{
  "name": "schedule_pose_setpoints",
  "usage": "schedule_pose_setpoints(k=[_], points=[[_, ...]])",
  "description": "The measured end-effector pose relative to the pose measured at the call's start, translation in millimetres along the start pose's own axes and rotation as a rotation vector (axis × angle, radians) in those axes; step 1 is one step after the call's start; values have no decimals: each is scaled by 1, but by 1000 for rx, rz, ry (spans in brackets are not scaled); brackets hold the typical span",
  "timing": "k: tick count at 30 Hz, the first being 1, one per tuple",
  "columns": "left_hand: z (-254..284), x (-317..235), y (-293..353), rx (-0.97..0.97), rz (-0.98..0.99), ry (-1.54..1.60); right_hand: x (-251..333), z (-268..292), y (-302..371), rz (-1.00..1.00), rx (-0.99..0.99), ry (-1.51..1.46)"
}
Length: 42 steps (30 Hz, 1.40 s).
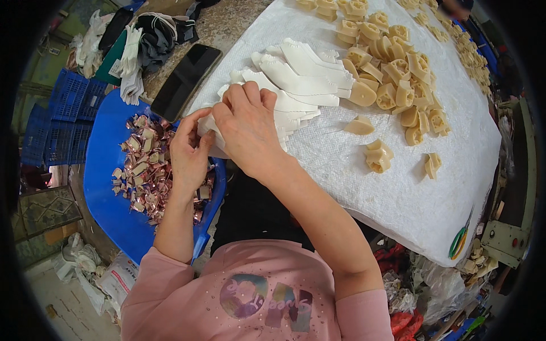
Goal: Assembling shoe components by inserting white padding into tan base pieces and using scissors to trim.
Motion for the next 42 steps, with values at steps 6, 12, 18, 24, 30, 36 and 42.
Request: schedule_pose_setpoints(k=[6, 12, 18, 24, 30, 36, 42], points=[[9, 5, 2, 50, 43, -10, -21, 51, 34, -130, -220, -614], [-11, -43, 11, -146, -340, -437, -47, 137, 78, -318, -545, -661], [-85, -76, 43, 607, -410, 54, -36, 116, 94, -148, -192, -341], [-113, -73, 42, 612, -128, 277, -71, 144, 137, -341, -301, -165], [-153, -82, 34, 661, -16, 547, -96, 120, 157, -411, -292, 434], [-186, -85, 36, 698, -59, 583, -119, 140, 160, -561, -319, 227], [-194, -85, 43, 730, -260, 395, -103, 151, 145, -338, 129, 326]])
Point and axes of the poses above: each hand's wrist, its own y-axis away from the middle knuckle, its own z-axis out of the back of the hand, x = y × z, the point moved 3 cm from there along -y, towards the middle knuckle, and after that the axes turned 7 degrees about y, right-handed, at the moved point
